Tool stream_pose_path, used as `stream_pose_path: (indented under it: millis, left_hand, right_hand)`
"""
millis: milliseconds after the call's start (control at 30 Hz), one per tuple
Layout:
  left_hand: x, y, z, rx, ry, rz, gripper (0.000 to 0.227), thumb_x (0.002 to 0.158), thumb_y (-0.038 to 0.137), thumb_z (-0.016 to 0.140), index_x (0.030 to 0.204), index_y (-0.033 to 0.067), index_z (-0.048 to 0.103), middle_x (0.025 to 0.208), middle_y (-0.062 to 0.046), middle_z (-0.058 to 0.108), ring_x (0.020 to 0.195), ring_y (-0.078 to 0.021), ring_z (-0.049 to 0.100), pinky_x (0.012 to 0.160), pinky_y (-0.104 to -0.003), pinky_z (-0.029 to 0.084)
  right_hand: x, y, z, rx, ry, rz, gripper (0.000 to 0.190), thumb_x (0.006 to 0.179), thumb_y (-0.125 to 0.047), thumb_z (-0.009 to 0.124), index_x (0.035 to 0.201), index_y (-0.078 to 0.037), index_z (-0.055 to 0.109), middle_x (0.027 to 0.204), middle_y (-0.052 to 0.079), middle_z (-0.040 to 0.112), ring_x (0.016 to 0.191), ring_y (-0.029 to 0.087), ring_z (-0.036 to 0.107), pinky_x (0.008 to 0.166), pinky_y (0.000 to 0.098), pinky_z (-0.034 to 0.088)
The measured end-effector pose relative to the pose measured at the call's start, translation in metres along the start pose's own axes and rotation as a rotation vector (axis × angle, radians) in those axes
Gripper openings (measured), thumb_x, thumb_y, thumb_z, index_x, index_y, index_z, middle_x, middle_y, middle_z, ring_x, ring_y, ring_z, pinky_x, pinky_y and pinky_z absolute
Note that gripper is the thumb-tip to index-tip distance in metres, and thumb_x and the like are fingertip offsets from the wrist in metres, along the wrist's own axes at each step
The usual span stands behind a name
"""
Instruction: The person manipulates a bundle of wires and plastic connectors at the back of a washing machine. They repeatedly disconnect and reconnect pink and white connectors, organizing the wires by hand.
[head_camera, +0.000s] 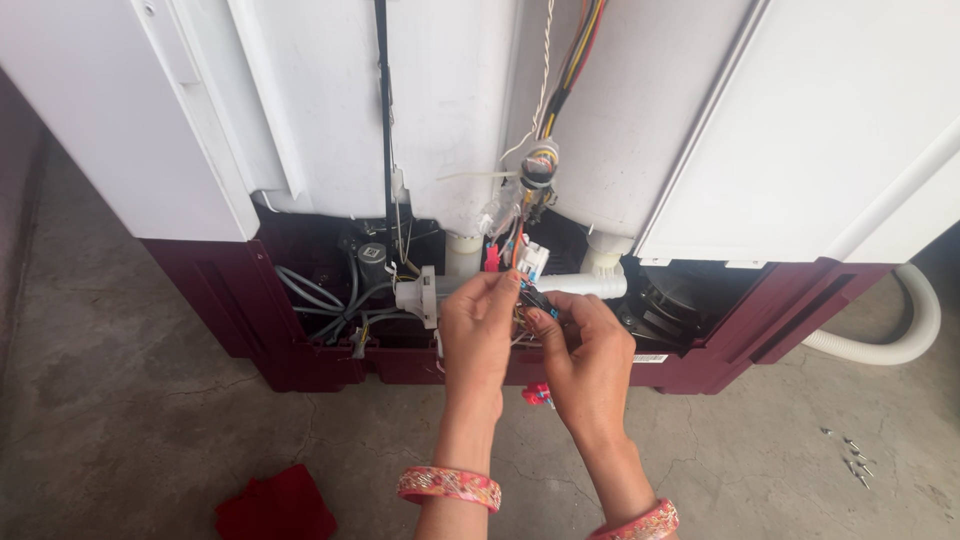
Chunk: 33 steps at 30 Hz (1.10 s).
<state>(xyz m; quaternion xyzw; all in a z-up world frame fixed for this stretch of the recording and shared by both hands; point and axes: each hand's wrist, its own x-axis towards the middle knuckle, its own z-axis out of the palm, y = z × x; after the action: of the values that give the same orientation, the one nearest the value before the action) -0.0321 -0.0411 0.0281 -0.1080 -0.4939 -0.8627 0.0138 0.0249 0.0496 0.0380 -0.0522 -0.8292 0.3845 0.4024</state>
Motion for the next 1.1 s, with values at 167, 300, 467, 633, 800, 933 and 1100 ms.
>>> stream_pose_path:
  millis: [167, 300, 467, 633, 800, 933, 1100]
  left_hand:
    - [-0.018, -0.029, 0.000, 0.150, 0.091, 0.177, 0.026, 0.100, 0.018, 0.061, 0.113, -0.0019, 0.070, 0.097, -0.006, 0.076, 0.091, -0.0113, 0.072, 0.079, -0.026, 0.056]
    - [-0.027, -0.048, 0.000, 0.204, 0.193, 0.317, 0.020, 0.098, 0.009, 0.063, 0.111, -0.0041, 0.071, 0.103, -0.009, 0.078, 0.099, -0.0159, 0.075, 0.089, -0.028, 0.058]
    - [-0.031, -0.063, -0.010, 0.169, 0.405, 0.248, 0.017, 0.090, 0.000, 0.067, 0.106, -0.0012, 0.072, 0.107, -0.008, 0.075, 0.100, -0.0155, 0.072, 0.087, -0.030, 0.060]
    - [-0.044, -0.083, -0.033, 0.273, 0.529, 0.096, 0.019, 0.086, -0.001, 0.069, 0.104, 0.0019, 0.073, 0.105, -0.009, 0.075, 0.097, -0.0185, 0.071, 0.086, -0.033, 0.055]
    - [-0.062, -0.110, -0.045, 0.348, 0.478, -0.151, 0.023, 0.088, 0.000, 0.064, 0.108, 0.0058, 0.073, 0.109, -0.008, 0.076, 0.103, -0.0186, 0.072, 0.089, -0.033, 0.056]
    - [-0.075, -0.124, -0.040, 0.373, 0.358, -0.184, 0.035, 0.085, -0.005, 0.062, 0.117, 0.0073, 0.071, 0.117, -0.006, 0.074, 0.110, -0.0183, 0.069, 0.096, -0.033, 0.053]
    - [-0.086, -0.125, -0.024, 0.355, 0.131, -0.177, 0.055, 0.087, -0.001, 0.065, 0.139, 0.0157, 0.061, 0.129, 0.002, 0.068, 0.120, -0.0144, 0.061, 0.100, -0.033, 0.047]
  right_hand:
    - [-0.005, 0.018, 0.010, 0.203, -0.096, 0.327, 0.028, 0.098, -0.023, 0.067, 0.117, -0.003, 0.072, 0.080, 0.007, 0.077, 0.066, 0.006, 0.064, 0.058, 0.0248, 0.051]
    - [-0.013, 0.039, 0.013, 0.348, -0.067, 0.319, 0.034, 0.098, -0.019, 0.063, 0.128, -0.004, 0.065, 0.094, 0.004, 0.075, 0.076, 0.006, 0.064, 0.067, 0.0221, 0.054]
    - [-0.018, 0.069, 0.011, 0.372, 0.014, 0.382, 0.038, 0.097, -0.013, 0.065, 0.134, -0.004, 0.059, 0.103, 0.006, 0.073, 0.080, 0.009, 0.065, 0.070, 0.0243, 0.054]
    - [-0.029, 0.115, -0.005, 0.485, 0.057, 0.528, 0.035, 0.099, -0.010, 0.056, 0.134, -0.007, 0.057, 0.108, 0.003, 0.073, 0.087, 0.010, 0.067, 0.075, 0.0270, 0.056]
    - [-0.055, 0.163, -0.020, 0.465, 0.113, 0.757, 0.032, 0.100, -0.011, 0.056, 0.132, -0.010, 0.057, 0.109, 0.003, 0.071, 0.089, 0.012, 0.064, 0.077, 0.0310, 0.051]
    - [-0.076, 0.185, -0.024, 0.479, 0.068, 0.817, 0.034, 0.099, -0.010, 0.056, 0.133, -0.010, 0.057, 0.108, 0.004, 0.072, 0.087, 0.016, 0.066, 0.076, 0.0328, 0.050]
    - [-0.095, 0.181, -0.023, 0.535, -0.039, 0.895, 0.045, 0.096, -0.012, 0.053, 0.140, -0.016, 0.051, 0.125, 0.004, 0.069, 0.101, 0.019, 0.064, 0.086, 0.0380, 0.052]
